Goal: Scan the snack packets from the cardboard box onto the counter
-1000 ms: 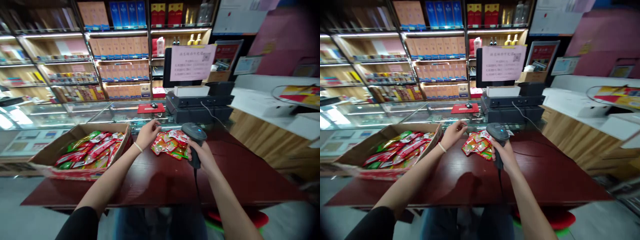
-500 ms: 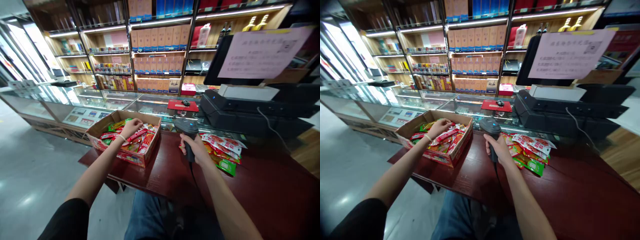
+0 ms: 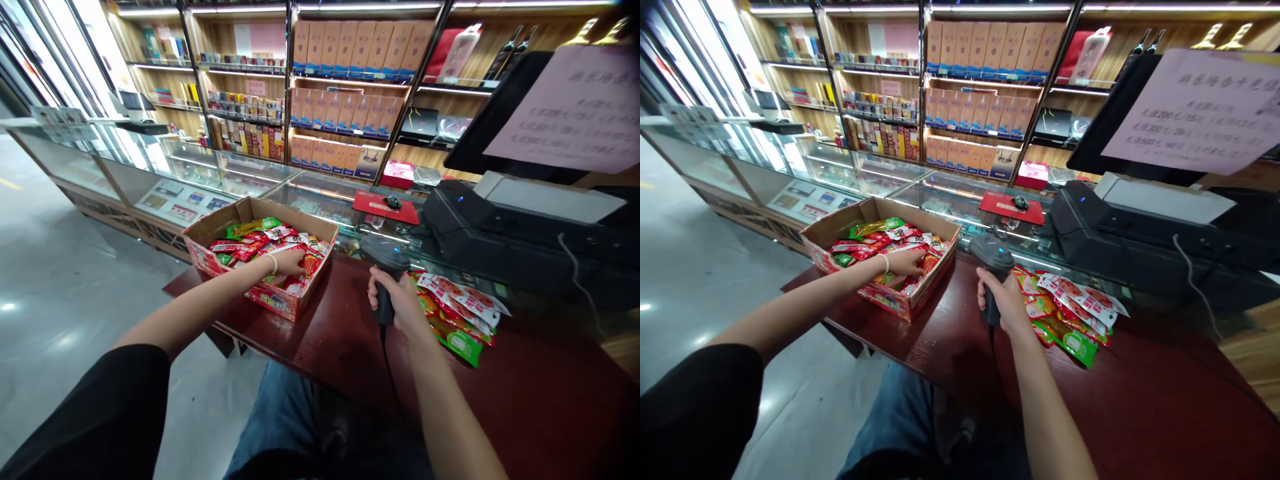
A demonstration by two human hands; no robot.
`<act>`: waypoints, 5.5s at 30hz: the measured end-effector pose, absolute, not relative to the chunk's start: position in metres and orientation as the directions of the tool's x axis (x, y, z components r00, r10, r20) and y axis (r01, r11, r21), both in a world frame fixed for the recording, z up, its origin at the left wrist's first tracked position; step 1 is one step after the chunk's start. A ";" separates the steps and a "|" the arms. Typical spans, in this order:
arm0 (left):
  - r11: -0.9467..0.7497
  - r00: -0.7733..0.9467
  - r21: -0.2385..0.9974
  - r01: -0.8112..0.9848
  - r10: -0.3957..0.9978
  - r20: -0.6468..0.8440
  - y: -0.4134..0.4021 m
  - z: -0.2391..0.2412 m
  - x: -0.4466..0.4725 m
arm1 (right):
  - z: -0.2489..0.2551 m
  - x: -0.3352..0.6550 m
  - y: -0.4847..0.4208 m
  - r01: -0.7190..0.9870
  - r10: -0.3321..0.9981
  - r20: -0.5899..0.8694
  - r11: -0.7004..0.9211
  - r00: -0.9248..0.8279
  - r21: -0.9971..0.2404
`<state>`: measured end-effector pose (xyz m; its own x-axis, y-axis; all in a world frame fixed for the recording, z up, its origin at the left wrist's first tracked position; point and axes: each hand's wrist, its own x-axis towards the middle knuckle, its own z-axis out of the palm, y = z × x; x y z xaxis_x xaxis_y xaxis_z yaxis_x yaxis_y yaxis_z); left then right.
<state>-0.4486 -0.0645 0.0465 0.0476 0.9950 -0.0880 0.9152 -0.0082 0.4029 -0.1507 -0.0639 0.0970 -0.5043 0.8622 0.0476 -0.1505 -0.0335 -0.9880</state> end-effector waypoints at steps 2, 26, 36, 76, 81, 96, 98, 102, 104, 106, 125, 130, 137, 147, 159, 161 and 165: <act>0.002 0.041 0.380 0.925 0.994 -0.106 -0.064 0.044 -0.447 | 0.096 -0.150 -0.064 -0.160 0.862 0.053 -0.033 -0.504 -0.987; -0.222 -0.243 0.967 -0.124 0.952 0.187 -0.055 0.139 -0.318 | 0.098 -0.059 -0.036 -0.282 0.932 0.118 0.017 -0.343 -0.959; 0.006 -0.030 0.805 -0.594 0.999 -0.029 -0.019 0.043 -0.224 | 0.077 -0.012 -0.009 -0.322 0.952 0.139 0.046 -0.272 -0.946; -0.079 -0.388 0.917 0.391 0.890 0.242 -0.014 -0.027 -0.268 | 0.028 -0.022 -0.016 -0.060 0.905 -0.039 -0.071 -0.423 -0.996; -0.247 -0.323 0.895 0.372 0.869 0.374 -0.006 -0.021 -0.247 | 0.041 -0.001 -0.006 -0.232 0.976 0.022 -0.029 -0.216 -0.972; -0.448 0.262 0.698 0.559 0.894 0.363 0.096 0.001 -0.109 | 0.051 0.085 0.010 -0.498 0.973 0.095 0.191 0.212 -0.846; -0.458 0.334 0.731 0.505 0.885 0.324 0.098 0.003 -0.105 | 0.052 0.083 0.009 -0.495 0.976 0.102 0.187 0.194 -0.849; -0.420 0.263 0.796 0.435 0.905 0.334 0.089 0.016 -0.111 | 0.053 0.076 0.008 -0.480 0.984 0.102 0.160 0.145 -0.863; -0.404 0.193 0.810 0.425 0.915 0.355 0.081 0.026 -0.118 | 0.052 0.073 0.009 -0.461 0.984 0.113 0.163 0.135 -0.872; -0.395 0.132 0.824 0.407 0.918 0.375 0.070 0.038 -0.126 | 0.051 0.070 0.009 -0.449 0.983 0.123 0.171 0.135 -0.877; -0.353 -0.218 0.732 0.583 0.800 0.559 -0.048 0.139 -0.373 | 0.115 -0.093 -0.015 -0.346 0.885 0.178 0.021 -0.430 -0.938; -0.150 -0.310 0.740 0.656 0.840 0.445 -0.065 0.110 -0.461 | 0.115 -0.152 -0.020 -0.312 0.843 0.154 -0.017 -0.515 -0.950; 0.195 -0.353 0.519 0.832 0.908 0.225 -0.081 0.079 -0.506 | 0.105 -0.181 -0.027 -0.229 0.802 0.092 -0.058 -0.591 -0.972; 0.229 -0.192 0.132 0.965 0.950 -0.246 -0.063 0.061 -0.499 | 0.096 -0.174 -0.027 -0.204 0.803 0.065 -0.071 -0.592 -0.976; 0.134 -0.358 0.578 0.805 0.887 0.292 -0.077 0.084 -0.484 | 0.101 -0.156 -0.039 -0.256 0.825 0.103 -0.053 -0.556 -0.965; 0.061 -0.361 0.784 0.618 0.908 0.214 -0.079 0.090 -0.476 | 0.102 -0.148 -0.042 -0.254 0.845 0.107 -0.035 -0.525 -0.967; -0.007 -0.192 0.974 0.226 0.980 0.051 -0.082 0.103 -0.452 | 0.104 -0.125 -0.046 -0.247 0.879 0.121 0.004 -0.462 -0.969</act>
